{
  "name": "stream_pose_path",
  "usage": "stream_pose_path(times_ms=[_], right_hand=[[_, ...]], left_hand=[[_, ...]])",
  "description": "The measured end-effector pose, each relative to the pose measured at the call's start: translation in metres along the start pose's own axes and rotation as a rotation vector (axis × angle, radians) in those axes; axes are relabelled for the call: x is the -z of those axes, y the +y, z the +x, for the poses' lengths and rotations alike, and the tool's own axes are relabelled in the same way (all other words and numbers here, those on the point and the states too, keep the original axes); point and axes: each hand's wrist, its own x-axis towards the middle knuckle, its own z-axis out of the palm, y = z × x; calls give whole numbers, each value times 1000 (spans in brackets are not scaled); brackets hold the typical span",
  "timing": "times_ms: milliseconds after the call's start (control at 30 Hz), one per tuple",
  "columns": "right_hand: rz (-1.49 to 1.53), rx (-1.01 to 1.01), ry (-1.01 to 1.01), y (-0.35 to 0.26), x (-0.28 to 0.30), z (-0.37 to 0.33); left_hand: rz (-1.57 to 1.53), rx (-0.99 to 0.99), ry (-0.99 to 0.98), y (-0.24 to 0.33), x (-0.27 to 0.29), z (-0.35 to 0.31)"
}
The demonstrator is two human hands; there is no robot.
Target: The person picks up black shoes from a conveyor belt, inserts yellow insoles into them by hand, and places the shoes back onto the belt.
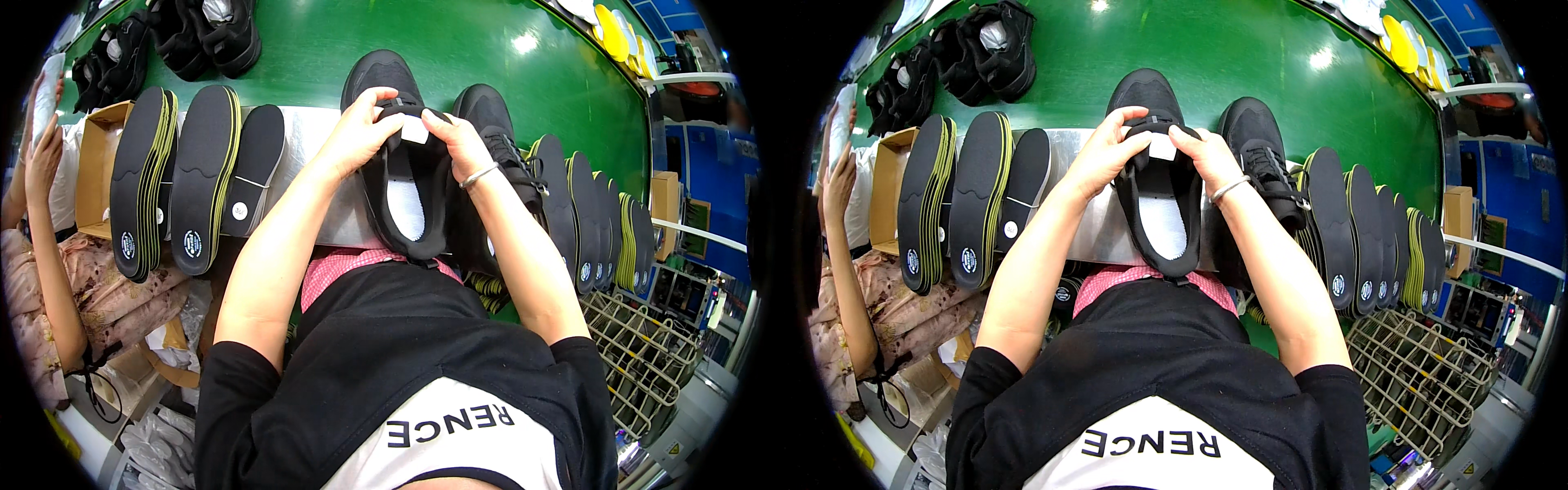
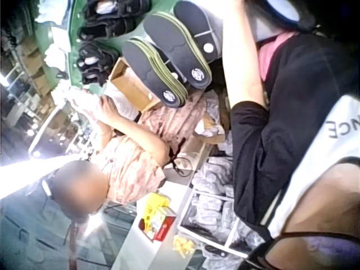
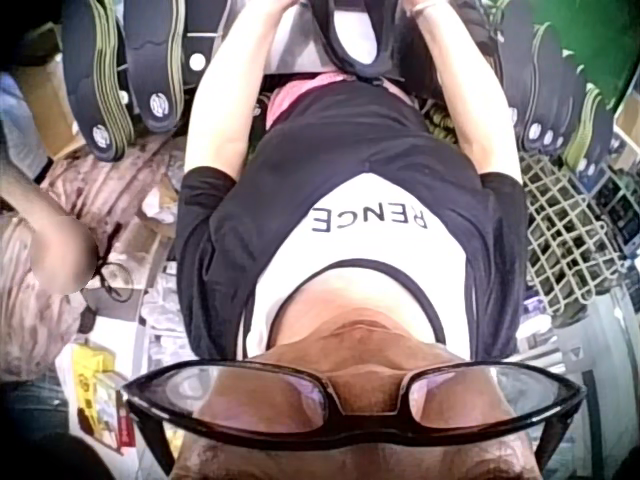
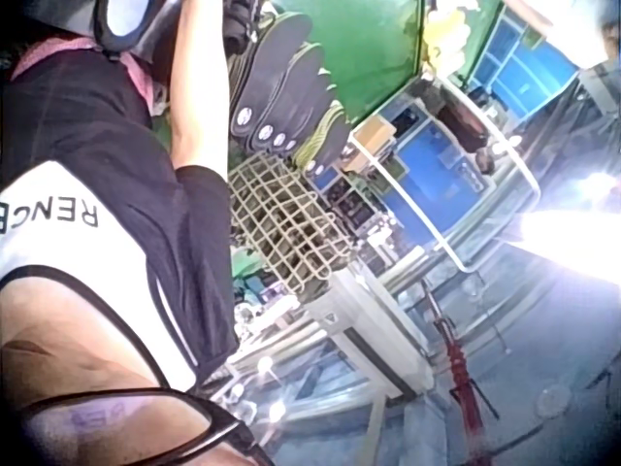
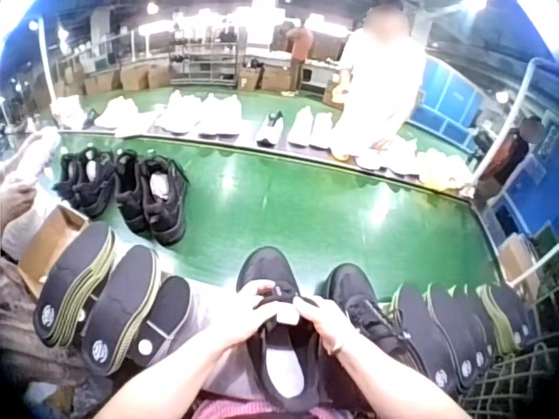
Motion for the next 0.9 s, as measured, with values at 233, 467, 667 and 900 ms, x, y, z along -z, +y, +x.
stream_pose_path(times_ms=[233, 467, 667, 900], right_hand=[[0, 26, -18, -1, -4, -3], [-708, 487, 101, -22, -11, -62], [-822, 798, 560, -46, 63, -150], [-962, 579, 339, 15, 127, -136]], left_hand=[[33, -8, 24, -2, 2, -1], [620, -186, 146, 25, -15, -24], [964, -676, 113, 54, -88, -65], [1054, -628, -133, 2, -162, -24]])
